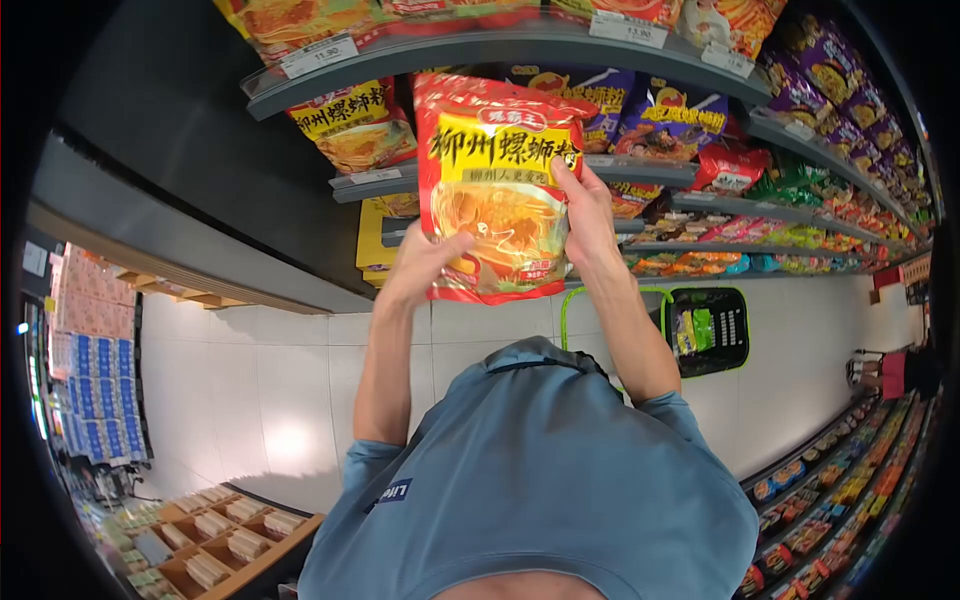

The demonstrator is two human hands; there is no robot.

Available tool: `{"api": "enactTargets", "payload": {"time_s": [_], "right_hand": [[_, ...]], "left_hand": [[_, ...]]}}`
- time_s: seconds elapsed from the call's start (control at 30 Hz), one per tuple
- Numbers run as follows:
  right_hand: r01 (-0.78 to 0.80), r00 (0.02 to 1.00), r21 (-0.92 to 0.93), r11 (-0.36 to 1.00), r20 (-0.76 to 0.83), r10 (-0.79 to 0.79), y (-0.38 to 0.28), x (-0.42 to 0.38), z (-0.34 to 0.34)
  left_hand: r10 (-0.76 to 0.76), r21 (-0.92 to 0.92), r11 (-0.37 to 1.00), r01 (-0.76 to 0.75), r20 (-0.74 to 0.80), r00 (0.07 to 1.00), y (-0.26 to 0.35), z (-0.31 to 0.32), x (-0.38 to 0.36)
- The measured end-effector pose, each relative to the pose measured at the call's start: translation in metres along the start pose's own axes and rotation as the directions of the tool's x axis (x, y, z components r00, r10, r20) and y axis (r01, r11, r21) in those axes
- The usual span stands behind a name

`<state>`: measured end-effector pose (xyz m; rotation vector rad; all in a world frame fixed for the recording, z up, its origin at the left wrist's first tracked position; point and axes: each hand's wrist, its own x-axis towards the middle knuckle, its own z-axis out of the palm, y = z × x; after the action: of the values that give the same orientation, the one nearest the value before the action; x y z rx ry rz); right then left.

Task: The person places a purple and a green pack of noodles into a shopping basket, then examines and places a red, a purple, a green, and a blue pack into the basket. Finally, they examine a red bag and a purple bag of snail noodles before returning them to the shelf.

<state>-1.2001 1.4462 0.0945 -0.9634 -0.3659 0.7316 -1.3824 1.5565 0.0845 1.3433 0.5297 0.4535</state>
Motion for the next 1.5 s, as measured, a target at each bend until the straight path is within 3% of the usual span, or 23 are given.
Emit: {"api": "enactTargets", "payload": {"time_s": [0.07,0.13,0.17,0.23,0.27,0.37,0.9,1.5], "right_hand": [[-0.035,0.998,-0.021,0.999,0.05,0.036,-0.002,-0.01,-0.007],[-0.08,0.981,-0.013,0.997,0.178,0.082,-0.008,-0.023,-0.012],[-0.091,0.981,-0.016,0.996,0.17,0.092,-0.006,-0.03,-0.017],[-0.068,0.966,-0.284,0.956,0.221,0.134,0.002,-0.044,-0.028],[-0.111,0.944,-0.312,0.944,0.263,0.198,0.006,-0.051,-0.033],[-0.215,0.923,-0.288,0.933,0.252,0.29,0.008,-0.061,-0.037],[-0.18,0.96,-0.322,0.93,0.147,0.237,0.008,-0.077,-0.042],[-0.167,0.967,-0.327,0.93,0.128,0.219,0.004,-0.078,-0.037]], "left_hand": [[-0.073,-0.072,0.995,0.074,0.021,0.997,-0.009,0.015,-0.01],[-0.005,-0.3,0.954,-0.003,-0.026,1.0,-0.018,0.024,-0.015],[-0.018,-0.305,0.952,0.01,-0.026,1.0,-0.021,0.026,-0.017],[-0.009,-0.309,0.951,-0.013,-0.07,0.998,-0.022,0.028,-0.02],[-0.017,-0.361,0.933,-0.007,-0.063,0.998,-0.02,0.031,-0.021],[-0.095,-0.343,0.937,0.072,-0.052,0.994,-0.018,0.028,-0.023],[-0.18,-0.372,0.911,0.176,0.025,0.983,-0.031,0.032,-0.022],[-0.18,-0.435,0.884,0.171,0.02,0.984,-0.04,0.033,-0.019]]}}
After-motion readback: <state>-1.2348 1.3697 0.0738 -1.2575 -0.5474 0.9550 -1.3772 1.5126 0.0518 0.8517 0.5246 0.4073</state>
